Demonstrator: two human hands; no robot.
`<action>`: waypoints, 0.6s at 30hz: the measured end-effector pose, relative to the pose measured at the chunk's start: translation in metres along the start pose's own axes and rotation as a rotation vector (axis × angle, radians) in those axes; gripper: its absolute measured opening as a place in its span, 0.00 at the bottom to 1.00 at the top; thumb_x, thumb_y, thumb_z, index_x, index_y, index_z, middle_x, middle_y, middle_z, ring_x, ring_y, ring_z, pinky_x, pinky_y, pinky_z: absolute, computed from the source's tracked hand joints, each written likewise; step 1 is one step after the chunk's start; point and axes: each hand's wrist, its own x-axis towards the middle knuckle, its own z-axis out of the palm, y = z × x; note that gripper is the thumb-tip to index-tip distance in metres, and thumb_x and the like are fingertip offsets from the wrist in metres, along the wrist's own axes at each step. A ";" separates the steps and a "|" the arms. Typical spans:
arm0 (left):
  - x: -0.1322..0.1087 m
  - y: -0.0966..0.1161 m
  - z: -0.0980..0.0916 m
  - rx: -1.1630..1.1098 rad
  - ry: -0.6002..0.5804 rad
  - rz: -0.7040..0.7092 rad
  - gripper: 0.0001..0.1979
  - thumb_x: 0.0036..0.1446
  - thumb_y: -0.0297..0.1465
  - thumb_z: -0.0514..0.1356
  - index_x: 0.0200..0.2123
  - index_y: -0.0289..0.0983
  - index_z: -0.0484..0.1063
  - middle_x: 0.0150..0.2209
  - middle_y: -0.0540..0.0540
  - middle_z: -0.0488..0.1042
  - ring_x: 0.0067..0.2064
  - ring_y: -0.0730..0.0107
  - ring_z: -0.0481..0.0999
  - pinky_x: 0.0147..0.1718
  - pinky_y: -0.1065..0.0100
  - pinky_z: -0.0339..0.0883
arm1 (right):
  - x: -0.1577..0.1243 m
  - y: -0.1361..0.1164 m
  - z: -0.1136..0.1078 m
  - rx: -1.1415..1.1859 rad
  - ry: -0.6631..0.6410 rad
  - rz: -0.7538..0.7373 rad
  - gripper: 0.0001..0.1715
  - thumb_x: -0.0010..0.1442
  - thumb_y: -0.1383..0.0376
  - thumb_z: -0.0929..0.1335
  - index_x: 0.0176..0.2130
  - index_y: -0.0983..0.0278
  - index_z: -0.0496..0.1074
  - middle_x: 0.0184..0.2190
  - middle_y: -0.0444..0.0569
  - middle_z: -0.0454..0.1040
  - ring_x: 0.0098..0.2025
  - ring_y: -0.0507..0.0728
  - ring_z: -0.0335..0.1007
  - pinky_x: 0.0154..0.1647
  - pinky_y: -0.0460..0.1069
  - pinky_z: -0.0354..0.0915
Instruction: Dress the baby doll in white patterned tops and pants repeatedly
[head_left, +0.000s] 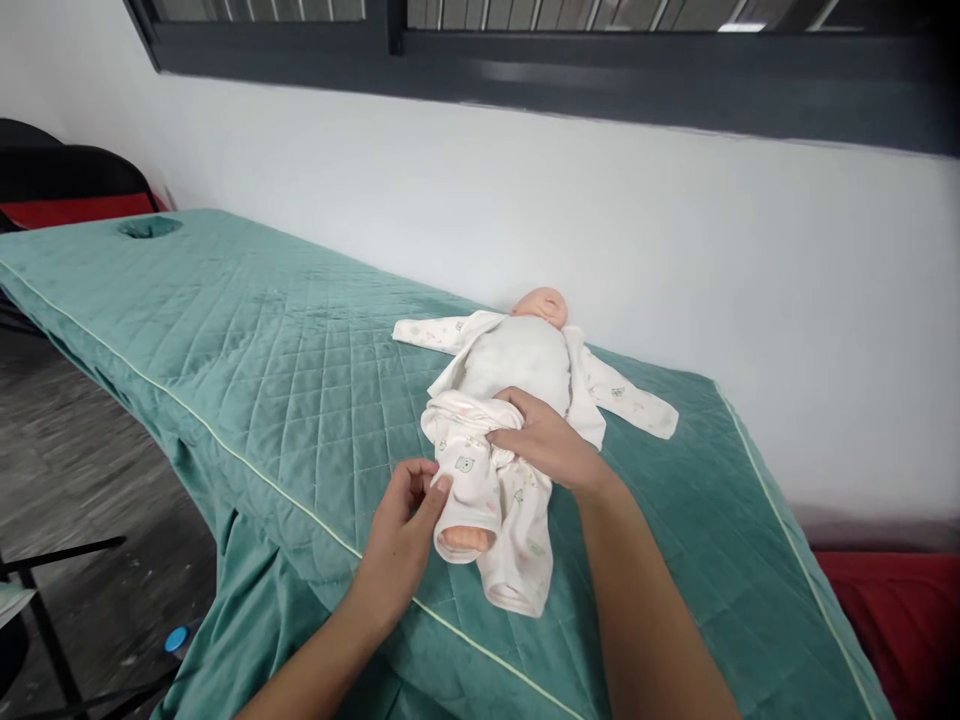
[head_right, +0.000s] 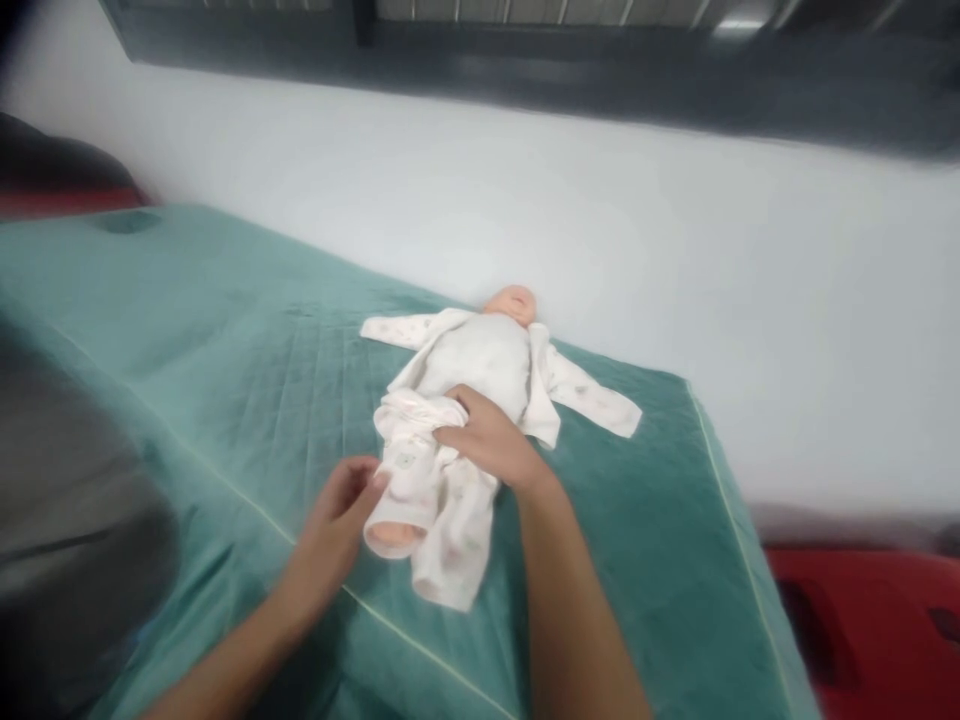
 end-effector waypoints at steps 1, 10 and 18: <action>0.002 0.000 0.003 -0.024 0.016 -0.003 0.17 0.60 0.46 0.59 0.43 0.39 0.66 0.36 0.49 0.74 0.35 0.71 0.72 0.34 0.70 0.66 | 0.000 0.000 0.000 0.009 -0.008 0.000 0.13 0.55 0.62 0.68 0.42 0.62 0.69 0.36 0.43 0.70 0.37 0.56 0.68 0.36 0.48 0.63; 0.054 -0.003 0.002 0.044 0.096 0.236 0.14 0.62 0.41 0.58 0.45 0.39 0.67 0.39 0.47 0.75 0.41 0.67 0.74 0.41 0.66 0.67 | -0.002 -0.002 -0.004 0.037 -0.042 -0.023 0.14 0.57 0.60 0.70 0.43 0.62 0.70 0.39 0.45 0.72 0.43 0.58 0.69 0.42 0.50 0.64; 0.053 -0.004 -0.001 0.012 0.133 0.226 0.12 0.61 0.41 0.59 0.41 0.39 0.70 0.36 0.49 0.74 0.37 0.69 0.73 0.37 0.69 0.66 | -0.005 -0.022 -0.008 -0.009 0.008 -0.100 0.15 0.62 0.55 0.68 0.44 0.61 0.71 0.42 0.48 0.73 0.44 0.58 0.70 0.46 0.52 0.66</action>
